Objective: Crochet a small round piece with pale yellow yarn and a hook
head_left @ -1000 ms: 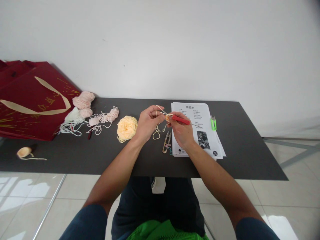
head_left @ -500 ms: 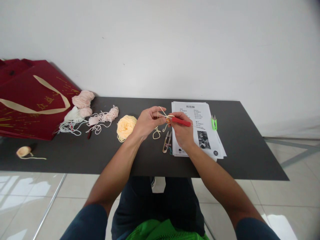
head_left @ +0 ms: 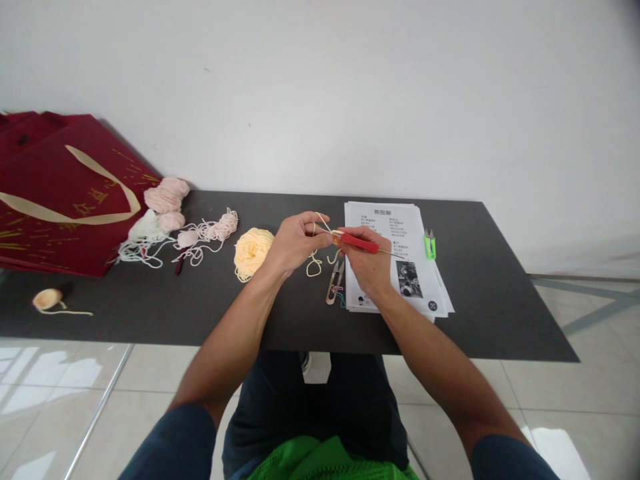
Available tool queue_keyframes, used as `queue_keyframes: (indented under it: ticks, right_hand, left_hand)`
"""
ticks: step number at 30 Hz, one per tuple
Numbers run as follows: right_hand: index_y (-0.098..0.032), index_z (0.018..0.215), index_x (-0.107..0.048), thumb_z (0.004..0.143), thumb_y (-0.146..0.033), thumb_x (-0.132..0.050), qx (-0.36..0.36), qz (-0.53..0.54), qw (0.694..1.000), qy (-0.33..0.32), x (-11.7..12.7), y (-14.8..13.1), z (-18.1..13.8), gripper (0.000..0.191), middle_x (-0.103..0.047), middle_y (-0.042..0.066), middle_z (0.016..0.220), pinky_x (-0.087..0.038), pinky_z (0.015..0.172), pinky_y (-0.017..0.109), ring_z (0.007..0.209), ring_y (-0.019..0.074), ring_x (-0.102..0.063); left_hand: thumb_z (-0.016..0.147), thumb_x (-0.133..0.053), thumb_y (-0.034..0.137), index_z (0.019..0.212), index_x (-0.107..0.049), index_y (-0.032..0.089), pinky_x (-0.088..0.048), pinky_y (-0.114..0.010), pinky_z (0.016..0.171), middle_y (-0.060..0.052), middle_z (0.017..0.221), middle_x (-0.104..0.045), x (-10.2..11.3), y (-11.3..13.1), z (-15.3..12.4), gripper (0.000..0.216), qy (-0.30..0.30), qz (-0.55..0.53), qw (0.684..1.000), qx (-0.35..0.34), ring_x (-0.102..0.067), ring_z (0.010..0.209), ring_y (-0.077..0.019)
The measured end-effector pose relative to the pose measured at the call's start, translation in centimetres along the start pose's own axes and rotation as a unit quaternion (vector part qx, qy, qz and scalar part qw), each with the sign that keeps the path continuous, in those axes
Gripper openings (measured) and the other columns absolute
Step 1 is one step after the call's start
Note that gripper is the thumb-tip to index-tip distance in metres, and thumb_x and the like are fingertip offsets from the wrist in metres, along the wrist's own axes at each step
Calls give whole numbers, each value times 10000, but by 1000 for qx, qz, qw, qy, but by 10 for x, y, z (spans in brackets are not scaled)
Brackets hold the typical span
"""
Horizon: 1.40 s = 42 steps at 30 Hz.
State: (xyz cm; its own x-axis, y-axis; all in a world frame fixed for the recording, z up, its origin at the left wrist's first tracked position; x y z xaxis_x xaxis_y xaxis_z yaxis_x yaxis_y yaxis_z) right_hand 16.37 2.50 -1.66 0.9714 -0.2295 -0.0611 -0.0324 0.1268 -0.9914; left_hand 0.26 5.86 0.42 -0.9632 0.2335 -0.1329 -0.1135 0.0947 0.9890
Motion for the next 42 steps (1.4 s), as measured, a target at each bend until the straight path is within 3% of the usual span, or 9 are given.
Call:
queue_keyframes:
  ticks: [5,13,18,21,24,27,32,37,42]
  right_hand:
    - [-250,876,-831,762,-381,-864,-19,10,1000,-7,0,1,0,177,-759,0,695,-434,517,288,551,142,-637]
    - [-242,852,-827,709,-360,-920,-32,127,991,-16,-6,6,4,208,-744,-10,670,-487,519,273,552,127,-639]
    - [-215,814,-821,635,-296,-966,-90,198,976,-27,-11,6,3,244,-762,3,724,-518,513,251,593,121,-653]
    - [-213,796,-811,604,-277,-979,-115,217,969,-28,-13,2,1,263,-752,-4,725,-526,512,251,607,119,-650]
    - [-216,805,-810,606,-272,-980,-125,237,963,-31,-15,1,0,268,-742,-11,722,-535,524,249,621,116,-649]
    - [-214,811,-812,617,-272,-978,-130,253,958,-43,-17,3,0,262,-752,-7,752,-541,542,244,648,113,-655]
    - [-230,824,-809,637,-291,-970,-134,254,956,-53,-18,5,-1,254,-757,-12,784,-545,551,247,669,115,-655]
    - [-227,831,-809,638,-292,-968,-139,264,953,-48,-18,5,0,258,-751,-16,774,-546,564,241,666,108,-654]
    - [-233,836,-804,647,-292,-961,-134,268,952,-54,-19,6,-1,252,-761,-11,806,-544,584,256,690,118,-655]
  left_hand:
    - [609,-948,261,1004,-715,130,-434,-244,584,-27,718,-756,3,-2,0,477,15,-10,1000,-1,-637,595,-123]
    - [638,-842,146,1062,-731,140,-450,-259,623,-16,706,-744,1,-3,1,438,-42,12,999,29,-642,598,-129]
    - [642,-692,94,1062,-720,155,-350,-246,551,57,603,-615,5,2,2,426,8,148,988,-43,-499,533,-100]
    - [635,-648,80,1049,-725,166,-377,-253,583,47,647,-622,2,4,0,430,32,181,978,-94,-495,573,-106]
    - [617,-623,70,1087,-719,182,-401,-258,620,13,801,-678,-2,8,-4,493,67,117,984,-119,-546,656,-114]
    - [631,-658,100,1146,-688,194,-430,-264,662,13,859,-664,-10,9,-8,524,53,28,990,-124,-583,732,-127]
    - [622,-688,83,1131,-690,202,-428,-264,660,25,822,-643,-9,7,-8,523,90,50,986,-134,-563,706,-118]
    - [648,-637,65,1120,-682,191,-437,-265,659,22,788,-667,-7,3,-6,491,94,20,988,-117,-590,690,-120]
    - [684,-707,112,1166,-664,196,-461,-282,705,12,847,-691,-12,7,-11,491,84,21,988,-131,-605,735,-129]
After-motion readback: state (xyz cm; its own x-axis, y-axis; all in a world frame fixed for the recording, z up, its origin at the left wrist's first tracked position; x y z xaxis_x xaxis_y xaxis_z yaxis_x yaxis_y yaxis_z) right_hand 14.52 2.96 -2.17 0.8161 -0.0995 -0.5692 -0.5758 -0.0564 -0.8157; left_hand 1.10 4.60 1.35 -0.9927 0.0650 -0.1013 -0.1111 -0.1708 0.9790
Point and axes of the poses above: each hand's wrist, its own z-axis towards the middle knuckle, its own x-axis out of the back of the hand, y = z × x, the point moved 5 cm from there along z, towards the middle knuckle
